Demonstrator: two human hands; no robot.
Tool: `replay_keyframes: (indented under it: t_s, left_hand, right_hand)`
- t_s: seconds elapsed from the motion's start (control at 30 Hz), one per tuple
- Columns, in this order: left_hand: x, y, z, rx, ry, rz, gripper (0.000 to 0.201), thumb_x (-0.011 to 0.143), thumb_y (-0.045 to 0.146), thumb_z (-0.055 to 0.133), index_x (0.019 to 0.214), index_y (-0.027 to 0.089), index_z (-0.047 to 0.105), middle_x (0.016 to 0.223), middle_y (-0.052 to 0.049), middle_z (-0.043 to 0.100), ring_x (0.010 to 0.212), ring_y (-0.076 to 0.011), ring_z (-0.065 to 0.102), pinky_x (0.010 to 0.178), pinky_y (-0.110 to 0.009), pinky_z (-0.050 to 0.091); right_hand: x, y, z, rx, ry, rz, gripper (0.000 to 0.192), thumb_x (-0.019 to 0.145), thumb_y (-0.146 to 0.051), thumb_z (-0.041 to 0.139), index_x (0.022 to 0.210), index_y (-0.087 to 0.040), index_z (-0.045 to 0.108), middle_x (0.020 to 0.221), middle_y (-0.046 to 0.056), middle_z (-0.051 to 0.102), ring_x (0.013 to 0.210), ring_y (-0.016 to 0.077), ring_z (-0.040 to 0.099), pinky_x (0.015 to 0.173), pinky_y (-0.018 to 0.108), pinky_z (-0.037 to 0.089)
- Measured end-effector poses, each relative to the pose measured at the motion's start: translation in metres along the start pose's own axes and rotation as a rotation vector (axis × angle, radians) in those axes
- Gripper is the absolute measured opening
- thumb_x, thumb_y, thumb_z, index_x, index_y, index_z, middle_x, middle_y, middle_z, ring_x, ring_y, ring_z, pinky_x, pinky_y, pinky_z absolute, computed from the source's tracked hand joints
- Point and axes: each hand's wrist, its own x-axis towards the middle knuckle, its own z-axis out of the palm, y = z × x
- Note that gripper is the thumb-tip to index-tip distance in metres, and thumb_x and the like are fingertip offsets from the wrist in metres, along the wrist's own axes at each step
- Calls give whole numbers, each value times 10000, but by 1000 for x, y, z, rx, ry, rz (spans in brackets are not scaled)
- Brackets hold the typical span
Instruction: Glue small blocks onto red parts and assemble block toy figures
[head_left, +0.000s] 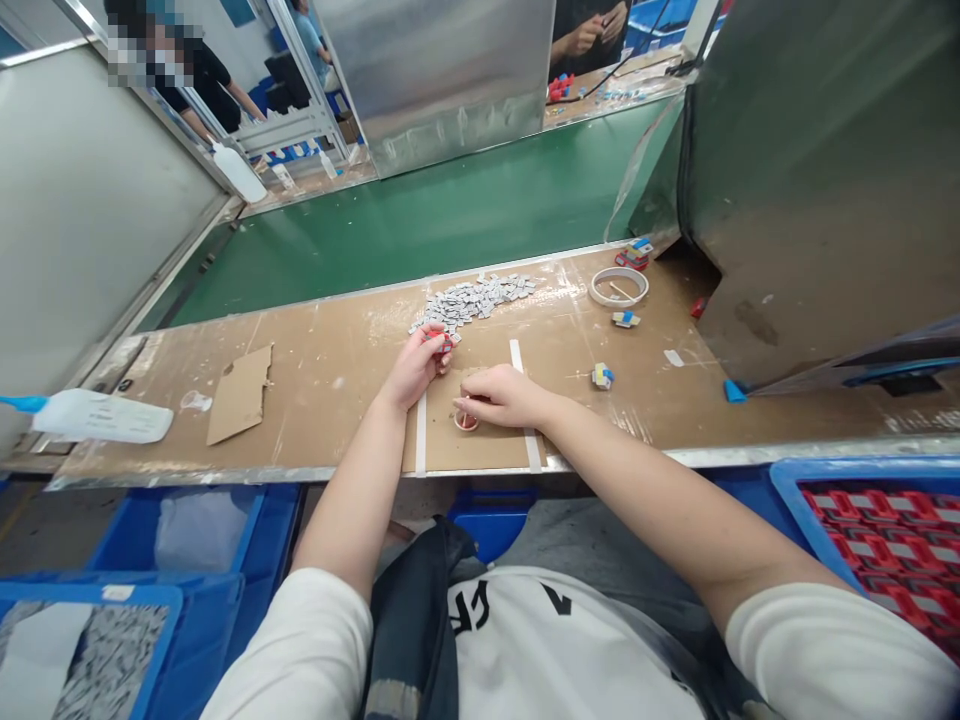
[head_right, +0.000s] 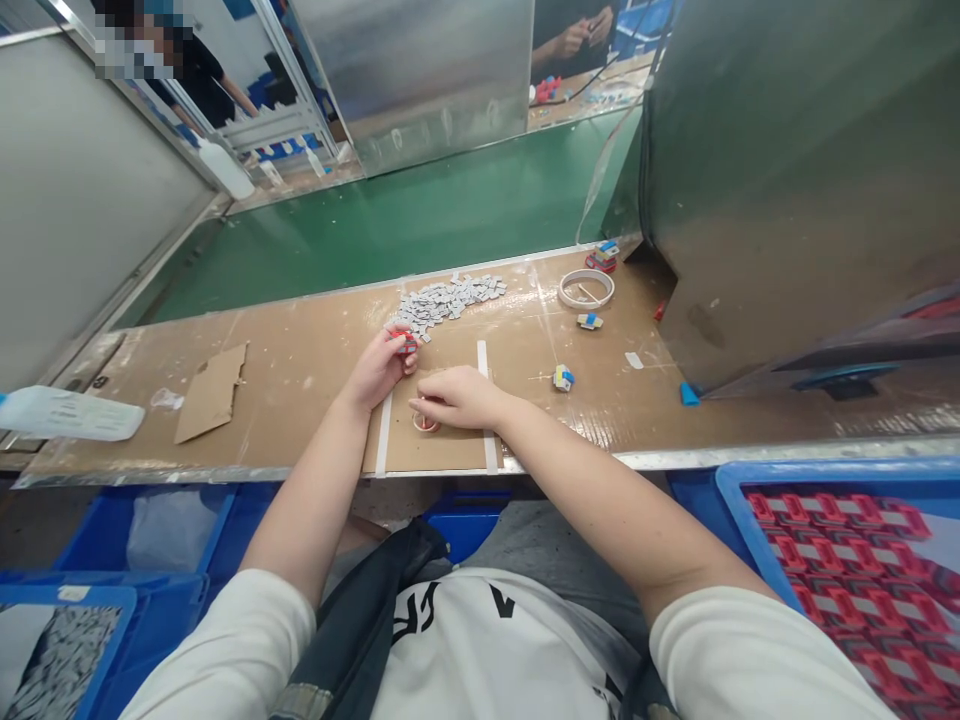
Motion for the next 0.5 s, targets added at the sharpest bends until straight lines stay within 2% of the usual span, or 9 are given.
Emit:
replay_keyframes:
  t_s: [0.13, 0.3, 0.43, 0.5]
  left_hand:
    - [-1, -4, 4, 202, -15, 54, 574, 838, 730, 764, 1013, 204, 615, 777, -31, 687, 487, -77, 401, 483, -231, 286]
    - [0, -7, 5, 353, 116, 59, 663, 870, 839, 624, 805, 179, 620, 615, -44, 627, 411, -75, 330, 422, -254, 179]
    - [2, -5, 4, 322, 136, 7, 646, 915, 843, 539, 913, 204, 632, 527, 12, 558, 351, -70, 244, 401, -234, 126]
    - [2, -3, 5, 337, 123, 9, 614, 950, 819, 501, 931, 215, 610, 515, 24, 551, 346, -72, 244, 398, -217, 127]
  right_hand:
    - [1, 2, 2, 40, 20, 13, 428, 1042, -415, 518, 673, -204, 470, 635, -6, 555, 606, 128, 450, 648, 287, 277]
    - [1, 6, 1, 162, -9, 21, 493, 1053, -467, 508, 644, -192, 513, 607, -7, 558, 588, 120, 474, 634, 273, 311]
    - [1, 7, 0, 256, -27, 3, 523, 1058, -502, 526, 659, -180, 631, 636, 20, 648, 613, 130, 557, 644, 267, 370]
    - [1, 6, 0, 272, -11, -8, 534, 1055, -511, 537, 650, -178, 639, 623, 17, 646, 601, 125, 550, 633, 266, 371]
